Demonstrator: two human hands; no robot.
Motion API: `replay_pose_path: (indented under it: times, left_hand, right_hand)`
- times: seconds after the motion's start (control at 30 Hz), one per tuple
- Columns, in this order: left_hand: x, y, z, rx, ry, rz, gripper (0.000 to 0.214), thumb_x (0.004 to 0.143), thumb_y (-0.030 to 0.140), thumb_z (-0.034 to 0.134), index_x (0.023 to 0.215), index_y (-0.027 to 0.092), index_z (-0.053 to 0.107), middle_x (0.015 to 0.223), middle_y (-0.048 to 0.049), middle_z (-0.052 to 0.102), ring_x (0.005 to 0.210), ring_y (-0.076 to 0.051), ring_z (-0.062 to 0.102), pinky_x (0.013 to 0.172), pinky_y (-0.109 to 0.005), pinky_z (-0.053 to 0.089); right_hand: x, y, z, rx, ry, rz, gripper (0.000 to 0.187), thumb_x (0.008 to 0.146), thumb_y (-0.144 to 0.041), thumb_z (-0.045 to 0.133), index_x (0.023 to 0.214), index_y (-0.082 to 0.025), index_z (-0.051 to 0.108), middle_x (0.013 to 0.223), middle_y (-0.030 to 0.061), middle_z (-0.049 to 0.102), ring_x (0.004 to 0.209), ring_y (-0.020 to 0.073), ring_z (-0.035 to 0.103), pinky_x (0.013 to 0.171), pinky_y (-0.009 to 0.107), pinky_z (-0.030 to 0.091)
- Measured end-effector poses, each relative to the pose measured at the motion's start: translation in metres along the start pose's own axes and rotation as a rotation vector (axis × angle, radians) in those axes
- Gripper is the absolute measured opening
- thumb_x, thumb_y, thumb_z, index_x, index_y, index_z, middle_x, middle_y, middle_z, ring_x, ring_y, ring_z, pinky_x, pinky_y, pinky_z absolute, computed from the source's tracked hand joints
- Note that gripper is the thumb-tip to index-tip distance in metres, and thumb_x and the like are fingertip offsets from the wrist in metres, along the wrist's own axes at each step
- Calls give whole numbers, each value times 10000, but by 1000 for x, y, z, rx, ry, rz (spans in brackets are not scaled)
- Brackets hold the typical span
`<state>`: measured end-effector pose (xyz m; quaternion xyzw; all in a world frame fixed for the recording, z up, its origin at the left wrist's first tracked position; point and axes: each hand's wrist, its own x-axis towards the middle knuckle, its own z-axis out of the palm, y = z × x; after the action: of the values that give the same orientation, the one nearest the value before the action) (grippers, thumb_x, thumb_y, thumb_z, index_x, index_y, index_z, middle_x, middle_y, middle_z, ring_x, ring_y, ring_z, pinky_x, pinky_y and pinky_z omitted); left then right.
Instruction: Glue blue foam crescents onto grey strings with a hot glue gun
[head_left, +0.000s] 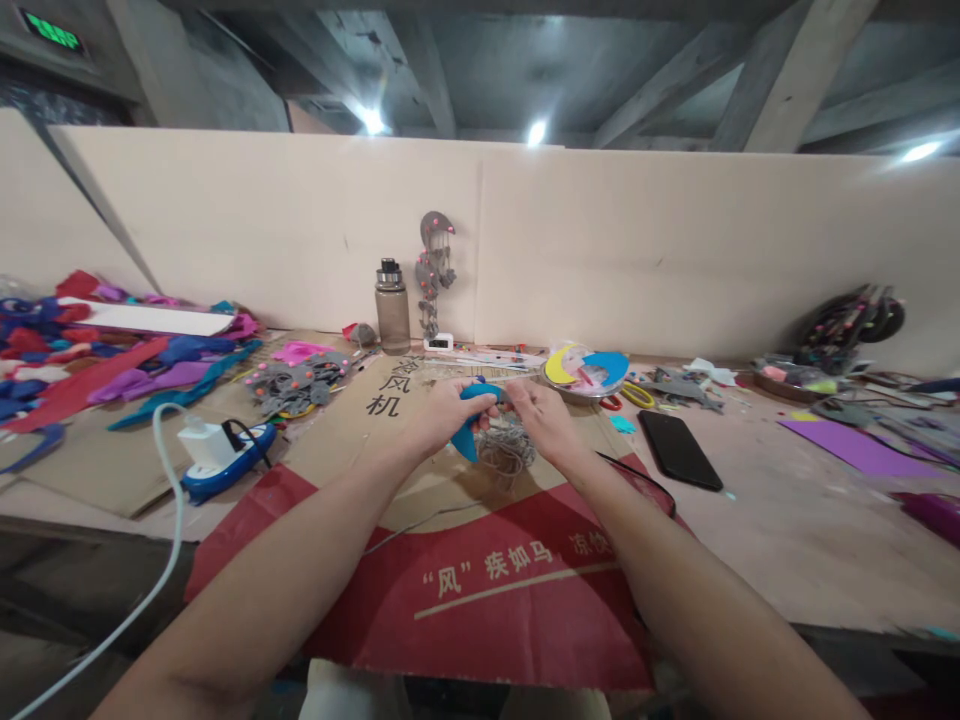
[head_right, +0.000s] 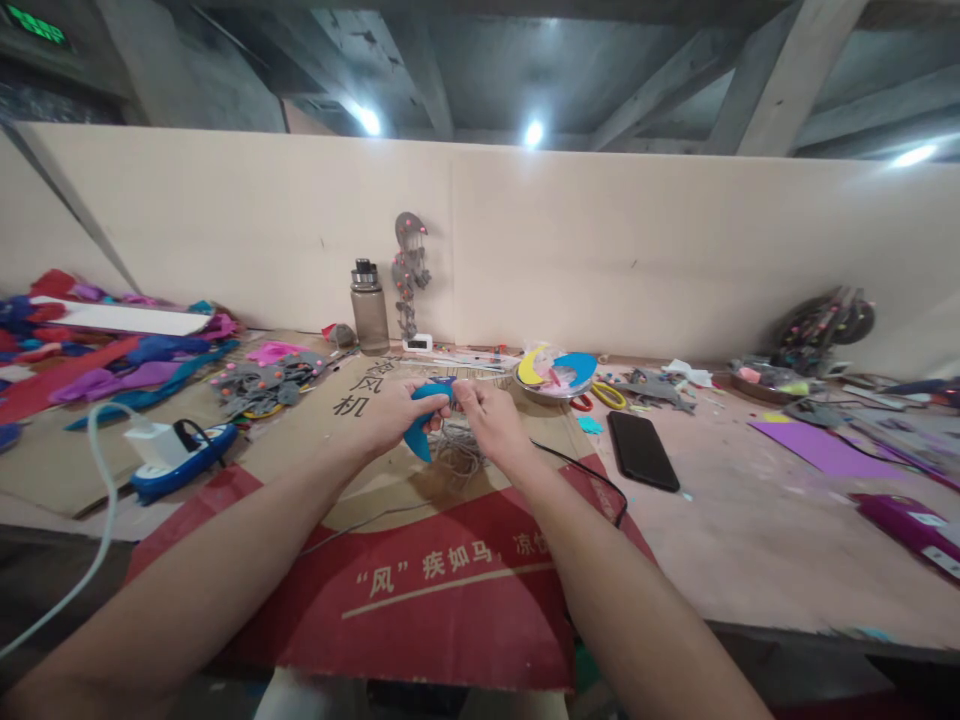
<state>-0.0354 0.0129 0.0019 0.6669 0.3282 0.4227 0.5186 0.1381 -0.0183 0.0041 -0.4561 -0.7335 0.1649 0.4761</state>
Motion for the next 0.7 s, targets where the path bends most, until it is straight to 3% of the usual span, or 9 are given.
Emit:
replay_pose_path:
  times: [0.13, 0.33, 0.43, 0.7]
  left_hand:
    - [-2, 3, 3, -47, -50, -20, 243, 754, 396, 706, 720, 165, 640, 610, -2, 627, 495, -85, 543, 481, -199, 419]
    - [2, 2, 0, -412, -37, -99, 170, 706, 260, 740, 725, 117, 650, 658, -14, 627, 474, -45, 497, 447, -164, 392]
    - [5, 1, -3, -559, -18, -147, 158, 697, 214, 737, 698, 88, 641, 645, -21, 609, 458, -27, 458, 419, -144, 365]
    - [2, 3, 6, -554, -22, -189, 123, 696, 168, 716, 702, 65, 649, 618, -26, 603, 442, -33, 465, 400, -144, 373]
  right_hand:
    - [0, -6, 1, -90, -24, -77, 397, 917, -460, 464, 649, -182, 554, 659, 4, 574, 659, 132, 491, 669, 261, 348]
    - [1, -6, -3, 267, -17, 168, 638, 891, -718, 240, 684, -194, 539, 572, -11, 461, 549, 132, 427, 548, 272, 326]
    - [1, -5, -2, 323, 47, 164, 684, 864, -764, 187, 649, -203, 514, 550, -10, 432, 529, 131, 410, 534, 277, 312]
    - [-2, -3, 6, 72, 112, 6, 445, 912, -526, 440, 624, -190, 489, 587, -23, 457, 582, 114, 409, 589, 256, 307]
